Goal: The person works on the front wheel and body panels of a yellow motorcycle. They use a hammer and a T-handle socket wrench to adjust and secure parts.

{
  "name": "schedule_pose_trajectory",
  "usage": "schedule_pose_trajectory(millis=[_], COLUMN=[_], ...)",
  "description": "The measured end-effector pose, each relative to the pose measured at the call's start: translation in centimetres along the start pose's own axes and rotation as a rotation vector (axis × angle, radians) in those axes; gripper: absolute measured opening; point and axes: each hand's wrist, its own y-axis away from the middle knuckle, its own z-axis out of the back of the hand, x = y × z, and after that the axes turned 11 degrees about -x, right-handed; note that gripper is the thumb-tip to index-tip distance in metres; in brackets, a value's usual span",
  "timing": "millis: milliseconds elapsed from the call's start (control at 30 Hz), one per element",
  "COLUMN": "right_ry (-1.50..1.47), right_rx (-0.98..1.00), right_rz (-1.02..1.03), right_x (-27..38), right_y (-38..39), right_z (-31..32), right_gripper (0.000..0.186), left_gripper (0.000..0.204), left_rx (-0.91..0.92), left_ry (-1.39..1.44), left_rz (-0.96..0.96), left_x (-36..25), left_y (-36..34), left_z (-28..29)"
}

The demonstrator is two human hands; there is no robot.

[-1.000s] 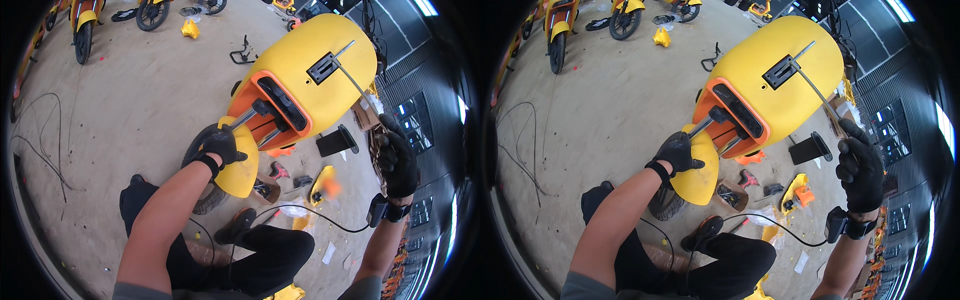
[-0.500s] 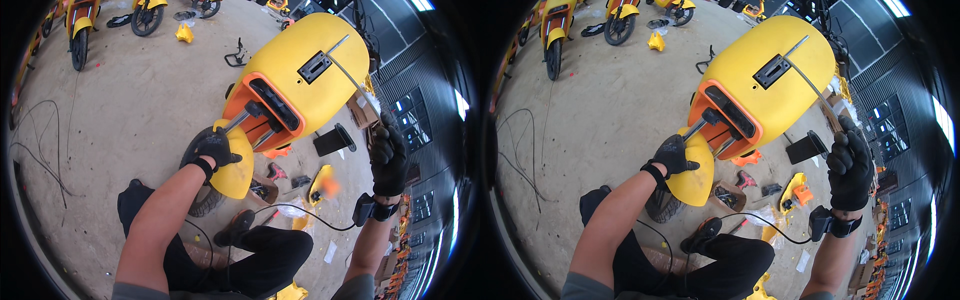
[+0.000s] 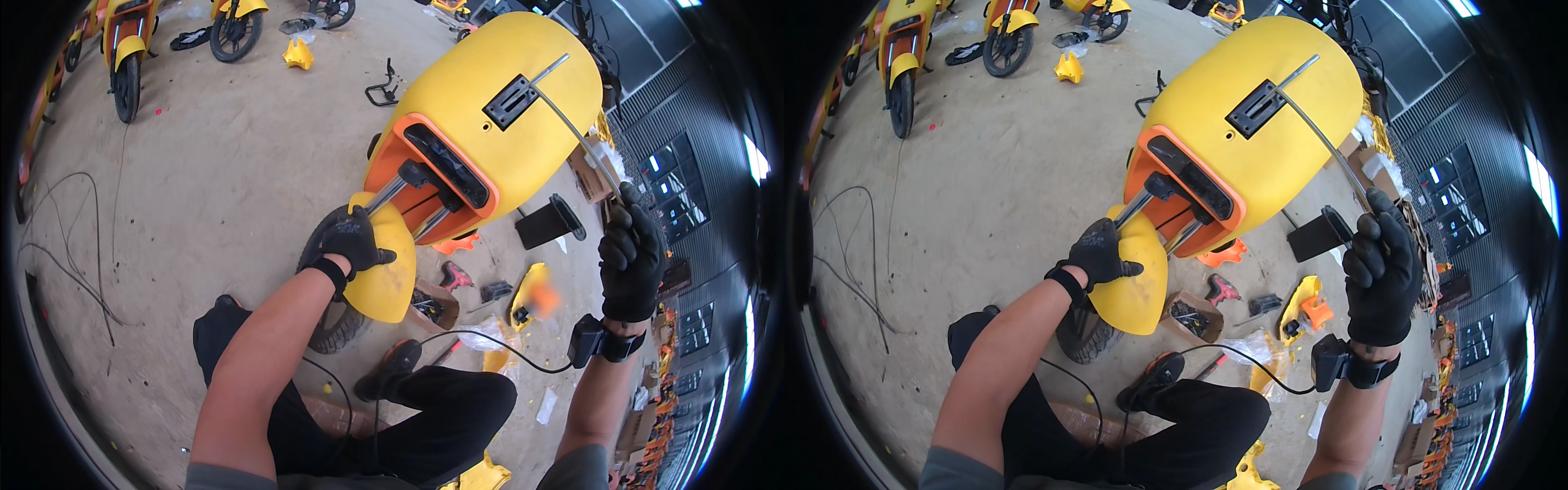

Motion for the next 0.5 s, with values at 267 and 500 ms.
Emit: schedule_pose_trajectory(millis=[267,500], right_ry=[0.060,0.072], right_rx=[-0.062,-0.178], right_rz=[0.035,0.097], right_x=[-0.9,-2.7], right_y=[0.7,1.2], right_z=[0.5,-0.7], right_gripper=[0.032,0.032], left_gripper=[0.083,0.073], left_rx=[0.008,0.126], left_ry=[0.036,0.030], left_rz=[-0.043,0.105], left_x=[0.6,-0.7], left_y=[-0.3,-2.4], left_z=[-0.5,4.0])
